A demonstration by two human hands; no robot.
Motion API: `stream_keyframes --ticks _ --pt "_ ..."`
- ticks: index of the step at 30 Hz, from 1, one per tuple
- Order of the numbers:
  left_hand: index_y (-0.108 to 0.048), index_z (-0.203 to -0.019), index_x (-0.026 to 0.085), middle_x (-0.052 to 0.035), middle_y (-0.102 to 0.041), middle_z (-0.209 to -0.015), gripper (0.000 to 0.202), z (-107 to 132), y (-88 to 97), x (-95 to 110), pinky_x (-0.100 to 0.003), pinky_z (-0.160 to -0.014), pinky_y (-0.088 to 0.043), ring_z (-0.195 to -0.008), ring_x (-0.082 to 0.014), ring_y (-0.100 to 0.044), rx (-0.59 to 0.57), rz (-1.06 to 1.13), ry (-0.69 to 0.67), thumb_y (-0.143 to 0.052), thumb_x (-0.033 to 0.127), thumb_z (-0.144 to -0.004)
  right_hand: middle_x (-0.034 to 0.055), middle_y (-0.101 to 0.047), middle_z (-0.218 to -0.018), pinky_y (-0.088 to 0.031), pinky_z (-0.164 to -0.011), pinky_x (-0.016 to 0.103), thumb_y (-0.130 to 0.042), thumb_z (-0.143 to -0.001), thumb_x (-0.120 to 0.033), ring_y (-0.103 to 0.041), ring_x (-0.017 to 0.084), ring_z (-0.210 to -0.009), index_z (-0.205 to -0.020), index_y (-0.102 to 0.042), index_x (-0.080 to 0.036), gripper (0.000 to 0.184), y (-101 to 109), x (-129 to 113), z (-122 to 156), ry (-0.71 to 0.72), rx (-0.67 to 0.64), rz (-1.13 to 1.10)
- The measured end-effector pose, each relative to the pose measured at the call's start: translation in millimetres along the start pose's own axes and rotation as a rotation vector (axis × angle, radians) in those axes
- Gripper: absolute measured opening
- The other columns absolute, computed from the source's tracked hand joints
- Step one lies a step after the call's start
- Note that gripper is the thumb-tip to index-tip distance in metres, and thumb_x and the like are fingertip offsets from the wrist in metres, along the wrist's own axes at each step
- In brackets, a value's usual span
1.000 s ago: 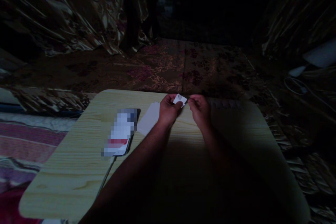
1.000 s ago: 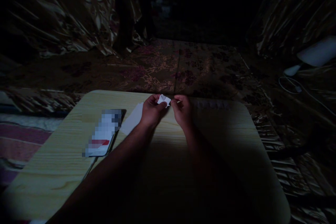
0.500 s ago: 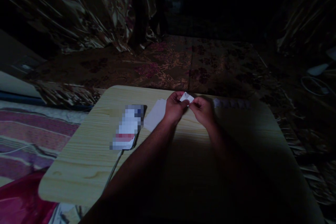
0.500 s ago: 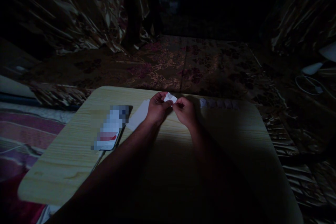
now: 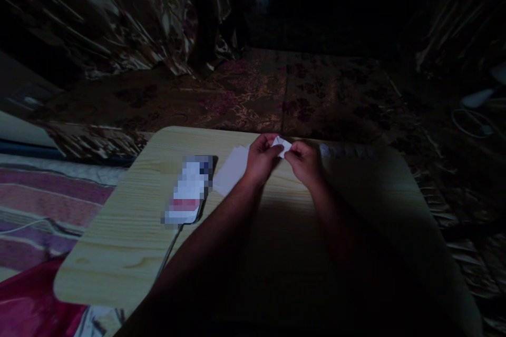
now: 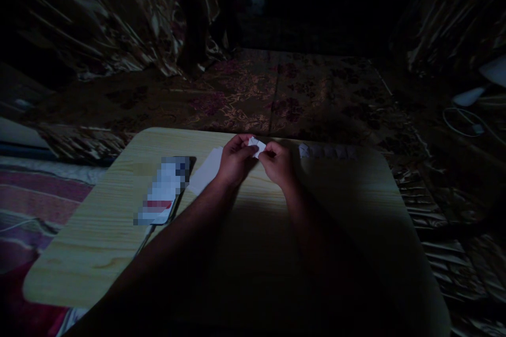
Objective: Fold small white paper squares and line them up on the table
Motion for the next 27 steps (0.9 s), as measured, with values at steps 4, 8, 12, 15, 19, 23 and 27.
stream_keyframes --ticks 4,8,12,15,19,23,27 --pt "-0.073 -0.091 0.016 -0.0006 -0.068 -0.073 0.024 -1.1 1.1 1.0 -0.024 -0.061 -0.044 -0.063 -0.0112 -0.058 0.063 0.061 0.019 -0.074 0.02 -0.068 -0.0063 -0.045 -0.055 -0.027 -0.053 0.027 -0.062 -0.067 -0.024 -0.038 0.01 -0.054 -0.062 -0.054 -0.021 0.01 -0.7 0.1 -0.4 -0.007 0.0 -0.031" --pt "-0.073 -0.086 0.016 0.0001 -0.068 -0.07 0.02 -0.4 0.1 2.5 -0.023 -0.057 -0.041 -0.059 -0.0094 -0.055 0.097 0.008 -0.013 -0.077 0.023 -0.068 -0.006 -0.046 -0.056 -0.028 -0.053 0.027 -0.062 -0.068 -0.023 -0.039 0.011 -0.055 -0.062 -0.054 -0.021 0.011 -0.4 -3.1 0.2 0.016 -0.011 -0.03" --pt "-0.072 -0.086 0.016 0.0021 -0.064 -0.065 0.021 0.5 -0.9 2.8 -0.022 -0.053 -0.039 -0.053 -0.008 -0.052 0.087 0.005 -0.025 -0.078 0.022 -0.067 -0.0062 -0.045 -0.056 -0.029 -0.052 0.027 -0.062 -0.07 -0.026 -0.038 0.011 -0.053 -0.064 -0.053 -0.022 0.012 0.4 -4.0 0.3 0.007 -0.002 -0.055" --pt "-0.072 -0.092 0.018 0.0046 -0.06 -0.061 0.027 0.9 -0.9 3.2 -0.022 -0.053 -0.04 -0.052 -0.0079 -0.05 0.073 0.023 -0.025 -0.077 0.019 -0.066 -0.0056 -0.047 -0.056 -0.031 -0.052 0.026 -0.061 -0.073 -0.029 -0.04 0.011 -0.053 -0.066 -0.054 -0.022 0.012 0.7 -2.0 -0.7 0.0 0.004 -0.068" --pt "-0.073 -0.092 0.019 0.0039 -0.059 -0.063 0.026 0.8 -0.9 4.0 -0.023 -0.053 -0.042 -0.054 -0.009 -0.051 0.07 0.019 0.002 -0.075 0.019 -0.066 -0.005 -0.051 -0.056 -0.034 -0.051 0.025 -0.061 -0.074 -0.032 -0.044 0.011 -0.052 -0.071 -0.056 -0.023 0.011 0.7 2.3 -2.1 -0.041 0.027 -0.091" --pt "-0.074 -0.085 0.019 0.0009 -0.061 -0.067 0.017 -0.3 -0.5 4.8 -0.024 -0.053 -0.041 -0.058 -0.0108 -0.053 0.095 0.029 -0.011 -0.072 0.029 -0.072 -0.0054 -0.054 -0.056 -0.036 -0.05 0.025 -0.063 -0.073 -0.034 -0.046 0.011 -0.05 -0.077 -0.056 -0.022 0.014 0.2 3.9 -2.5 -0.093 0.052 -0.138" --pt "-0.073 -0.081 0.018 0.0012 -0.064 -0.068 0.017 -0.4 0.1 4.2 -0.022 -0.051 -0.037 -0.054 -0.0081 -0.048 0.132 -0.01 -0.047 -0.078 0.03 -0.07 -0.0054 -0.055 -0.058 -0.036 -0.05 0.025 -0.065 -0.07 -0.032 -0.046 0.01 -0.05 -0.076 -0.058 -0.021 0.014 -0.8 4.1 -3.0 -0.085 0.055 -0.164"
Point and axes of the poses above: each hand's wrist, its own z-axis away from the middle knuckle, its own y-axis out of the back of the hand, x = y × z, the point moved 3 cm from there along -z, towards the middle knuckle
